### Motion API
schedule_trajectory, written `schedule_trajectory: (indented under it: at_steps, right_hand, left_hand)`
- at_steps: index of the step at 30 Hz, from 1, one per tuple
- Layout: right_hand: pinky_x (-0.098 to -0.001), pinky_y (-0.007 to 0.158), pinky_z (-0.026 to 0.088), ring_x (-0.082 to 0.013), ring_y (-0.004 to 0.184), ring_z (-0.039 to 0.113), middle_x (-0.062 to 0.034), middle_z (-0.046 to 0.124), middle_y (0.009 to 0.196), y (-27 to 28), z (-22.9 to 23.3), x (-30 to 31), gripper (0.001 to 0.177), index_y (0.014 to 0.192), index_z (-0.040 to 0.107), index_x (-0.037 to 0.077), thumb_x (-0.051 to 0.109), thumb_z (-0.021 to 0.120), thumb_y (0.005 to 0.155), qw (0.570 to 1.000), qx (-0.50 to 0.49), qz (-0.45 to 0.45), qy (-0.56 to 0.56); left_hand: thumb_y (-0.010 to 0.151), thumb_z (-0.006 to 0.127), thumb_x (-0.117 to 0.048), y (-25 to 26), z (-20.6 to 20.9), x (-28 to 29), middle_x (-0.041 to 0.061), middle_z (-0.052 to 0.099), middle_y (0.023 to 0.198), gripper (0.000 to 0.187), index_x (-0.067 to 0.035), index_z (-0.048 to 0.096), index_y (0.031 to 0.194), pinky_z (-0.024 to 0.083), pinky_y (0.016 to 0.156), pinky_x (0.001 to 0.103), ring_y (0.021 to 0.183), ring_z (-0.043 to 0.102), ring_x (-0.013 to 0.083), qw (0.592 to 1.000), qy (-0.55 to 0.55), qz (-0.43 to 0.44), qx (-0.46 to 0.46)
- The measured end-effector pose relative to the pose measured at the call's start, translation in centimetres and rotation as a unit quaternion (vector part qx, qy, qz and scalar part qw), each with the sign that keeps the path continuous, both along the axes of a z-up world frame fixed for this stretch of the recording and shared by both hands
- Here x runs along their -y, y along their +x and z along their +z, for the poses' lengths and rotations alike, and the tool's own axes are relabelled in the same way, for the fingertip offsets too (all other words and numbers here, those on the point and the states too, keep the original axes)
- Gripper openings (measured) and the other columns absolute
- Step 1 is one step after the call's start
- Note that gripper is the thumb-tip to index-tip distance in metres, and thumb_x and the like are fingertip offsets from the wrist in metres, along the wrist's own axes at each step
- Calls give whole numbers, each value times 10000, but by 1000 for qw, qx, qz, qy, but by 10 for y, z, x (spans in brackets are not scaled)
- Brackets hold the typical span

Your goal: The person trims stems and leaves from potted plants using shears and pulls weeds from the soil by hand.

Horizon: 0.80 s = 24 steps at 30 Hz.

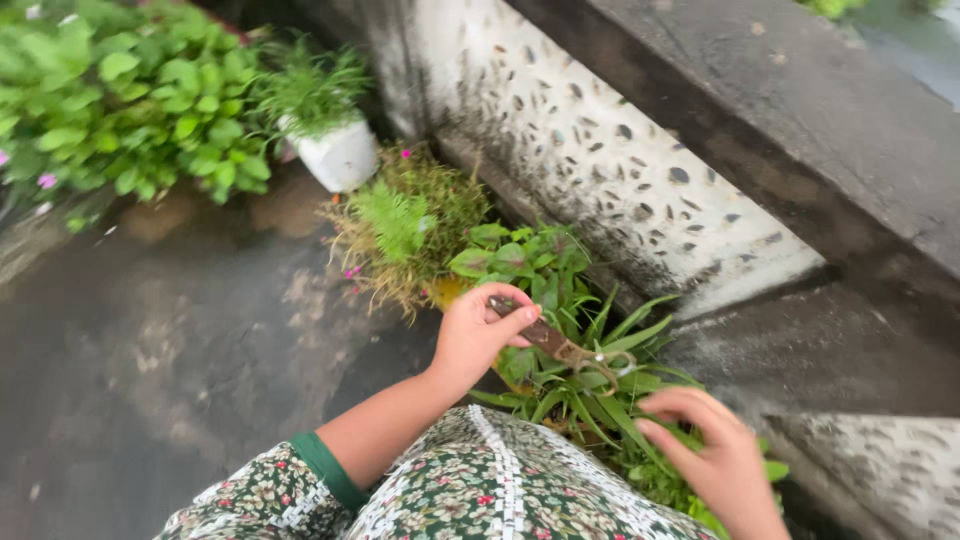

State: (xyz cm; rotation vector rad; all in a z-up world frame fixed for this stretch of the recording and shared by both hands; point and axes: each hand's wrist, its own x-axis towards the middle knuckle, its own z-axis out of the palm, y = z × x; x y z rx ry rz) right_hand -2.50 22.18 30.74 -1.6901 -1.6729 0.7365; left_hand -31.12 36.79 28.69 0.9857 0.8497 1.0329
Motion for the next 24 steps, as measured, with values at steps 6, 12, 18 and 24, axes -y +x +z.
schedule_trajectory:
  at_steps: [6, 12, 18, 24]
  right_hand:
    - [-406, 968, 464, -323, 1139, 597, -115, 684, 1149, -96, 32, -13, 408, 1137, 688, 93, 198, 807, 761, 984, 164, -53, 31]
    - [-438, 966, 452, -329, 1125, 559, -125, 597, 1138, -131, 42, 35, 418, 1112, 666, 125, 259, 821, 749, 919, 283, -271, -51]
    - [-434, 873, 529, -327, 1089, 637, -101, 593, 1245, -143, 31, 80, 348, 1136, 649, 96, 147, 748, 806, 904, 251, -342, -52]
    - [-327, 789, 569, -203, 930, 720, -86, 732, 1094, -129, 17, 107, 157, 1066, 699, 58, 167, 649, 966, 910, 148, -388, -13]
  left_hand:
    - [917, 724, -74, -10, 10, -36, 115, 737, 933, 174, 55, 673, 1023, 659, 679, 314, 778, 753, 170, 994, -60, -91, 1]
    - [910, 702, -88, 7, 16, -37, 131, 746, 964, 178, 41, 668, 1027, 648, 700, 311, 773, 771, 235, 962, -143, -231, 16]
    - [937, 703, -112, 30, 18, -16, 134, 729, 964, 214, 63, 691, 1060, 634, 714, 316, 777, 765, 222, 928, -139, -345, 9]
    - [964, 700, -167, 32, 7, -26, 142, 776, 923, 226, 37, 699, 1063, 594, 700, 279, 752, 754, 190, 886, -72, -457, -25]
